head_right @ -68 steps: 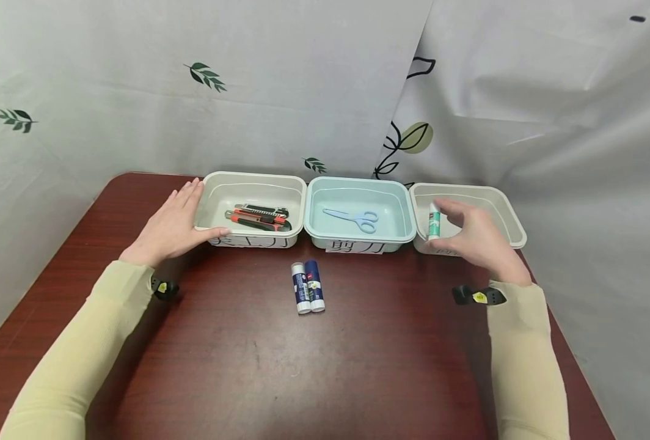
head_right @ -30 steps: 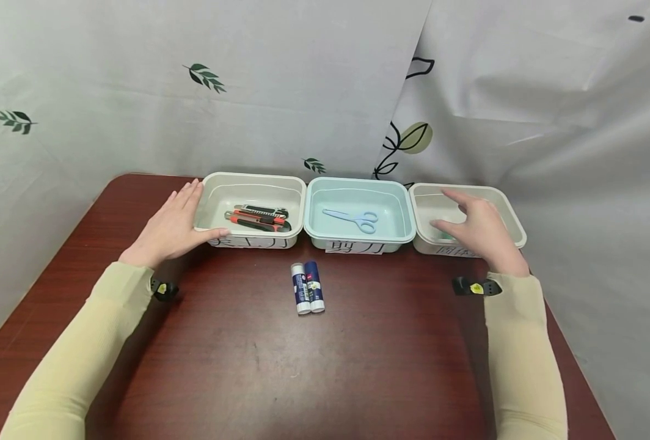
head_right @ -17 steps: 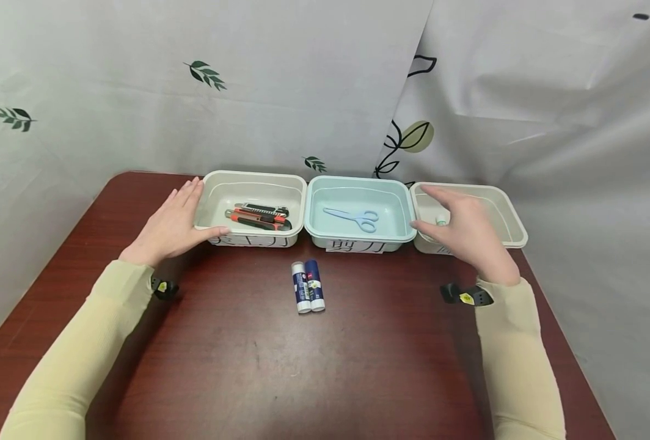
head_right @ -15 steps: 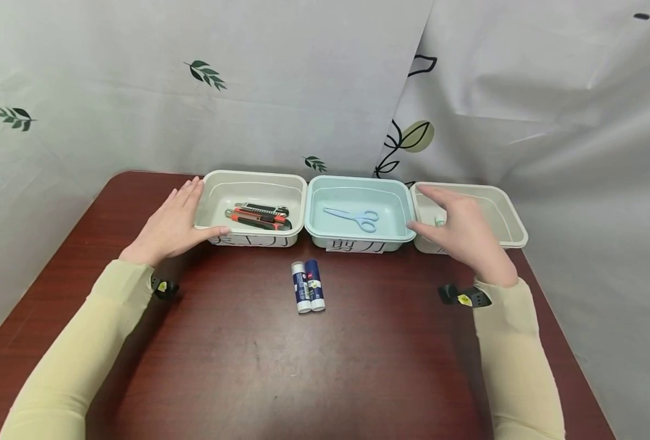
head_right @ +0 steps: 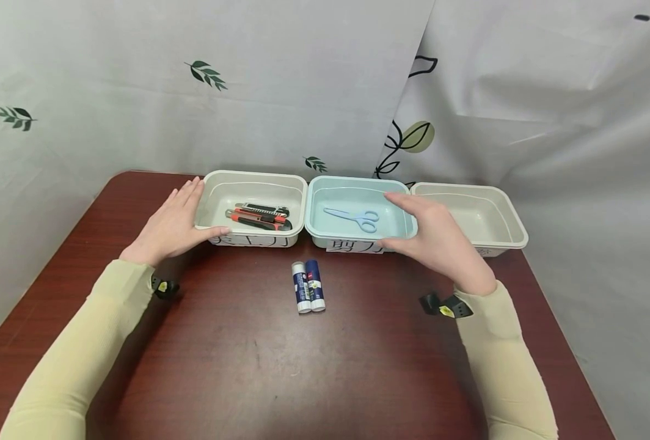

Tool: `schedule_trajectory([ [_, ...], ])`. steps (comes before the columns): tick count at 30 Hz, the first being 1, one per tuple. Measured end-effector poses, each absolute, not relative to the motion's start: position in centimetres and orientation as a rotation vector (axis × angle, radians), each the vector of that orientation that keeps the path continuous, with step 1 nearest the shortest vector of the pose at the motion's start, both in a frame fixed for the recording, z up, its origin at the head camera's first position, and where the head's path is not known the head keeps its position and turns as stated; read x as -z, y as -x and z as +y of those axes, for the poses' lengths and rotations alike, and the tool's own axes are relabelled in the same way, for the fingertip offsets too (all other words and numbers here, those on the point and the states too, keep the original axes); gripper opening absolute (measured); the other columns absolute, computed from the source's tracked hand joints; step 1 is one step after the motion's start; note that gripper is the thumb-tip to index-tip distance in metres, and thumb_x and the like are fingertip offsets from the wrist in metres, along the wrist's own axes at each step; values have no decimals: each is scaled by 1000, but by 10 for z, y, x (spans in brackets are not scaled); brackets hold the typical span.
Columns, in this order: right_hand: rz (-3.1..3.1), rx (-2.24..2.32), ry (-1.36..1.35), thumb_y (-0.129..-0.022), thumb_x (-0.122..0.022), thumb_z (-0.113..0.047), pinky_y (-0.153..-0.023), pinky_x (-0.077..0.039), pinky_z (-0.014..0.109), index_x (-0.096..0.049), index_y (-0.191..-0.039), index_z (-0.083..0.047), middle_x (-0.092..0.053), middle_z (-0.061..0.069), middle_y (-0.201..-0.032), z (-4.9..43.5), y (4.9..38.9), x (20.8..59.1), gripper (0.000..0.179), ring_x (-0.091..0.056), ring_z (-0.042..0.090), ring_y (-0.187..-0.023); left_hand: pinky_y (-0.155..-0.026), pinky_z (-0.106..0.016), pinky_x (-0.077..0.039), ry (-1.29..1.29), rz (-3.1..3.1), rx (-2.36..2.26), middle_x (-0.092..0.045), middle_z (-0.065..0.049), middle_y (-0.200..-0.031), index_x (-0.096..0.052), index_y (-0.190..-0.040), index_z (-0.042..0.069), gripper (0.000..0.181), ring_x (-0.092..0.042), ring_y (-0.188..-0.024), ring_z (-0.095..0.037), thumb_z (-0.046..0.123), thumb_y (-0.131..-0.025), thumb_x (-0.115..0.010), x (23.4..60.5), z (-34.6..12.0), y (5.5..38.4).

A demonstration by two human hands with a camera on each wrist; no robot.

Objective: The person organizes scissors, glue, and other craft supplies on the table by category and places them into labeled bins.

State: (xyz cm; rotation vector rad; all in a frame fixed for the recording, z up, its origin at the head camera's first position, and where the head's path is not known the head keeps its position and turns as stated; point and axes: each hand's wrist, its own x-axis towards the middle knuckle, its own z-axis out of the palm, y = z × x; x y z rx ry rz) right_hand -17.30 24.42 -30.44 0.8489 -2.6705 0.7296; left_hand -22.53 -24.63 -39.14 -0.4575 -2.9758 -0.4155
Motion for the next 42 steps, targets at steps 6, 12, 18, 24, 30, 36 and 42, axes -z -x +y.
schedule_trajectory([
  [6,-2685,-753,-913,-69,-97,-27,-100,-48,43,-62,-141,-4,-64,10,-136,227,169,308,83,-60,26,-122,-125,-46,-6,459,-2974,421,-15,-24,-166,-14,-160,-7,123,-12,-153,-35,78,-84,-61,392,-246,225],
  [12,-2716,-758,-991,-69,-97,-33,-106,-46,45,-60,-142,-4,-61,10,-139,211,166,312,87,-56,25,-129,-125,-46,-6,461,-2971,424,-15,-24,-166,-15,-159,-7,123,-12,-153,-35,78,-83,-61,393,-247,225],
  [18,-2766,-774,-1071,-72,-94,-41,-110,-44,43,-56,-147,-8,-58,5,-144,198,163,318,90,-53,22,-132,-125,-46,-6,464,-2964,421,-17,-25,-165,-16,-159,-8,122,-13,-153,-35,77,-84,-62,393,-246,224],
  [24,-2785,-772,-1128,-73,-93,-44,-110,-43,39,-55,-147,-7,-57,4,-144,187,160,324,91,-52,19,-132,-125,-46,-5,468,-2967,407,-16,-25,-165,-16,-159,-8,123,-13,-153,-36,78,-84,-61,392,-246,224],
  [30,-2812,-767,-1180,-74,-92,-43,-111,-42,40,-54,-147,-5,-55,6,-146,179,158,333,90,-52,21,-134,-125,-45,-5,465,-2974,393,-15,-24,-166,-15,-159,-8,123,-12,-153,-35,79,-84,-60,392,-246,225],
  [36,-2846,-758,-1221,-74,-93,-40,-111,-42,39,-55,-146,-5,-56,5,-146,170,156,345,89,-52,19,-133,-125,-45,-5,460,-2986,381,-15,-24,-166,-14,-159,-7,123,-11,-154,-35,79,-84,-59,391,-246,225],
  [42,-2907,-719,-1245,-74,-92,-35,-113,-40,38,-54,-148,-5,-54,7,-148,160,152,358,88,-49,20,-136,-125,-46,-4,460,-2990,375,-14,-24,-166,-14,-159,-8,124,-10,-154,-34,79,-84,-59,390,-246,225],
])
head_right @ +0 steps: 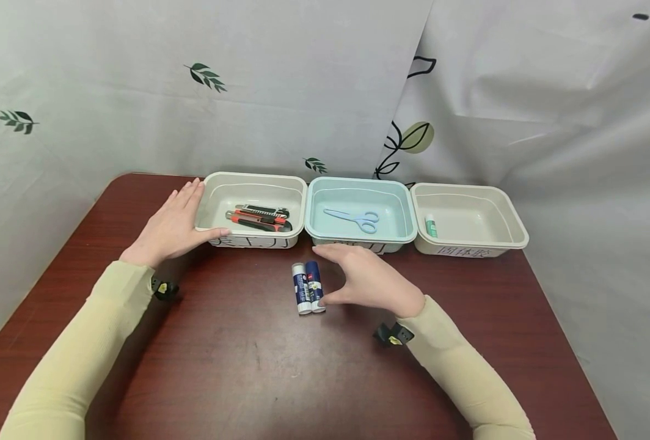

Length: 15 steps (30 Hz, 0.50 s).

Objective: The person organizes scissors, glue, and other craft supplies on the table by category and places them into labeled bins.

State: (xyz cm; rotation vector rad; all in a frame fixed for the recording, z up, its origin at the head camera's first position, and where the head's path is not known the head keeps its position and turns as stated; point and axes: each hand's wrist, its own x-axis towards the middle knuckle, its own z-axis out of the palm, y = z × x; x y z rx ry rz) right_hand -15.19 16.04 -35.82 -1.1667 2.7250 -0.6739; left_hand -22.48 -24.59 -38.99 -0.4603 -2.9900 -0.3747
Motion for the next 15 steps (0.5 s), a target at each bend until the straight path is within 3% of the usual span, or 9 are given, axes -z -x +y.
schedule_trajectory([
  [15,2635,639,1103,-68,-95,-46,-114,-38,39,-47,-152,-3,-48,12,-152,146,158,394,106,-46,25,-138,-125,-45,-4,462,-2990,364,-14,-25,-166,-13,-159,-8,123,-11,-153,-35,79,-85,-58,390,-246,225],
])
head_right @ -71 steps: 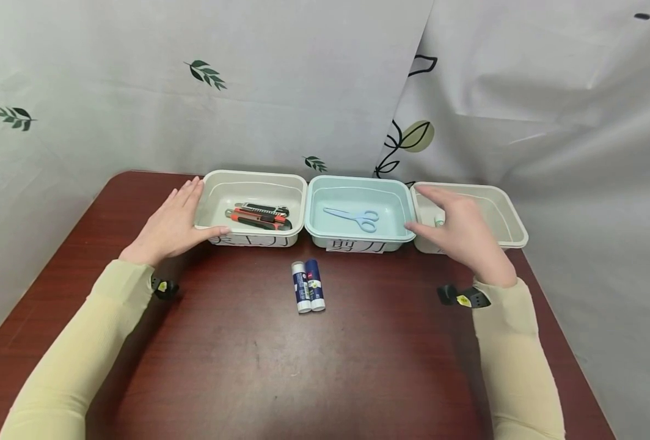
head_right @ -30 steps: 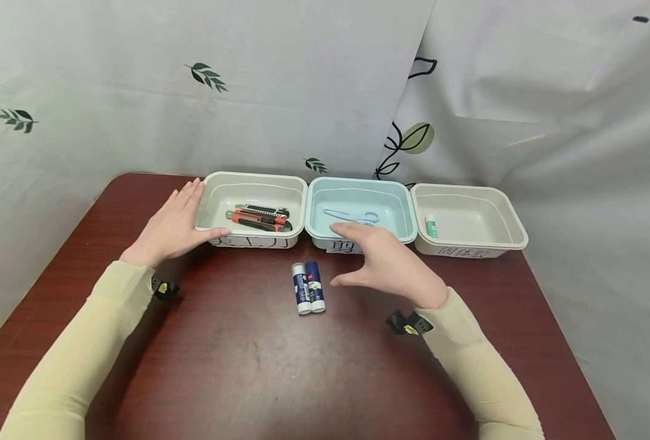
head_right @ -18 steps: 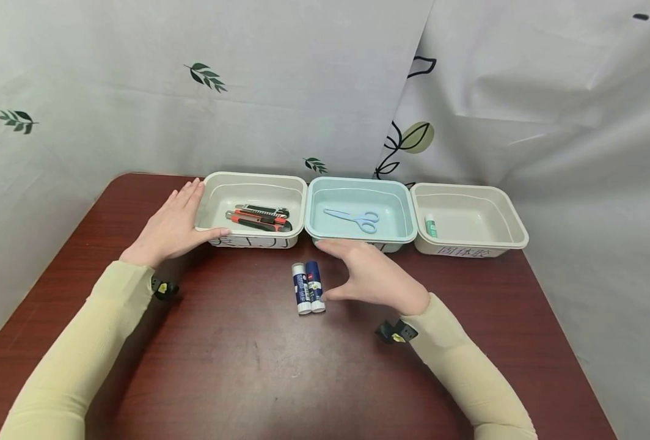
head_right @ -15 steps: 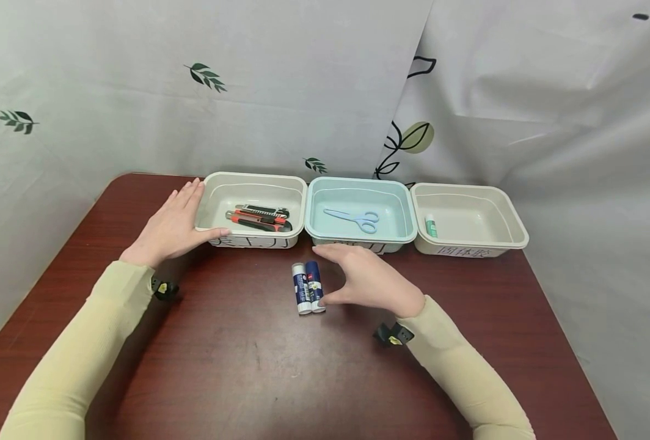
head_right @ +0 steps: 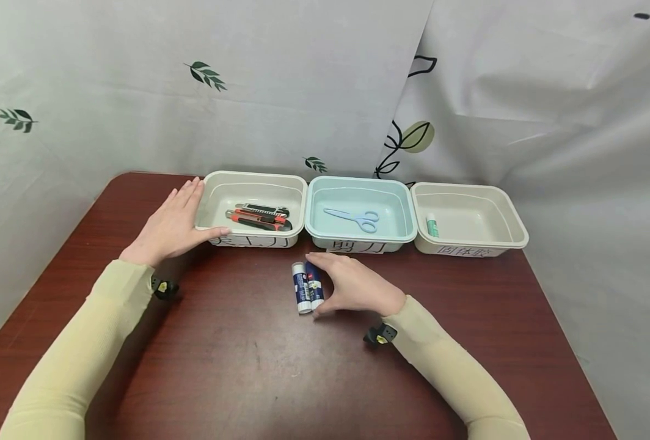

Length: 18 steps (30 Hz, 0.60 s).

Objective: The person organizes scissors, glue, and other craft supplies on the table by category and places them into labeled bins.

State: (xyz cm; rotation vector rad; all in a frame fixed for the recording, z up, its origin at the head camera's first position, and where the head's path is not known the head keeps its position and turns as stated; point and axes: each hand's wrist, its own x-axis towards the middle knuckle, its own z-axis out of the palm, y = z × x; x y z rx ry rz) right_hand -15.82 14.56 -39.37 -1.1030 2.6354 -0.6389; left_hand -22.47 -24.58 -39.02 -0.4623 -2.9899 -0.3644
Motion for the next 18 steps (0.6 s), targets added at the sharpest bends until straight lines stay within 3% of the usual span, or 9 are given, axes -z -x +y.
schedule_trajectory([
  [10,2632,630,1120,-66,-96,-43,-113,-40,38,-48,-150,-1,-52,11,-148,142,162,405,105,-49,24,-133,-124,-49,-8,464,-2999,368,-13,-25,-166,-12,-159,-8,123,-10,-154,-35,79,-85,-58,388,-245,224],
  [18,2637,622,1095,-67,-96,-40,-112,-40,39,-49,-149,-1,-52,10,-147,141,163,405,102,-50,24,-132,-125,-44,-3,452,-3003,383,-12,-23,-166,-12,-160,-7,123,-9,-154,-34,79,-85,-58,389,-245,224],
])
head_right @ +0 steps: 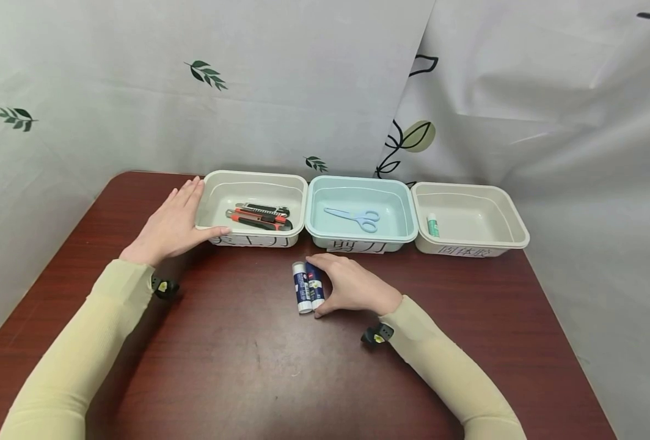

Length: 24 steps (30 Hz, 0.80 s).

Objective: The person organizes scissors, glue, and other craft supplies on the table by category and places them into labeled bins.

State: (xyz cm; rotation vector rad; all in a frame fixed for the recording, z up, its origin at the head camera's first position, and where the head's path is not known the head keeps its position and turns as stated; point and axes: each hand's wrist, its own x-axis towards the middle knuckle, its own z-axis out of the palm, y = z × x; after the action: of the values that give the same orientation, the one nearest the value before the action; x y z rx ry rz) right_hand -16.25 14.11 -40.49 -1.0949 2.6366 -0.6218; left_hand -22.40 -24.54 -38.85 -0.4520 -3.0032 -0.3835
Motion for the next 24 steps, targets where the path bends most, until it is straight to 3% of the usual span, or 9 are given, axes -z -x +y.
schedule_trajectory([
  [24,2648,656,1084,-65,-97,-38,-113,-39,40,-49,-149,-2,-51,12,-148,142,162,403,103,-48,26,-135,-125,-44,-3,457,-2996,389,-14,-24,-166,-13,-159,-8,124,-10,-154,-34,79,-84,-59,391,-247,225],
])
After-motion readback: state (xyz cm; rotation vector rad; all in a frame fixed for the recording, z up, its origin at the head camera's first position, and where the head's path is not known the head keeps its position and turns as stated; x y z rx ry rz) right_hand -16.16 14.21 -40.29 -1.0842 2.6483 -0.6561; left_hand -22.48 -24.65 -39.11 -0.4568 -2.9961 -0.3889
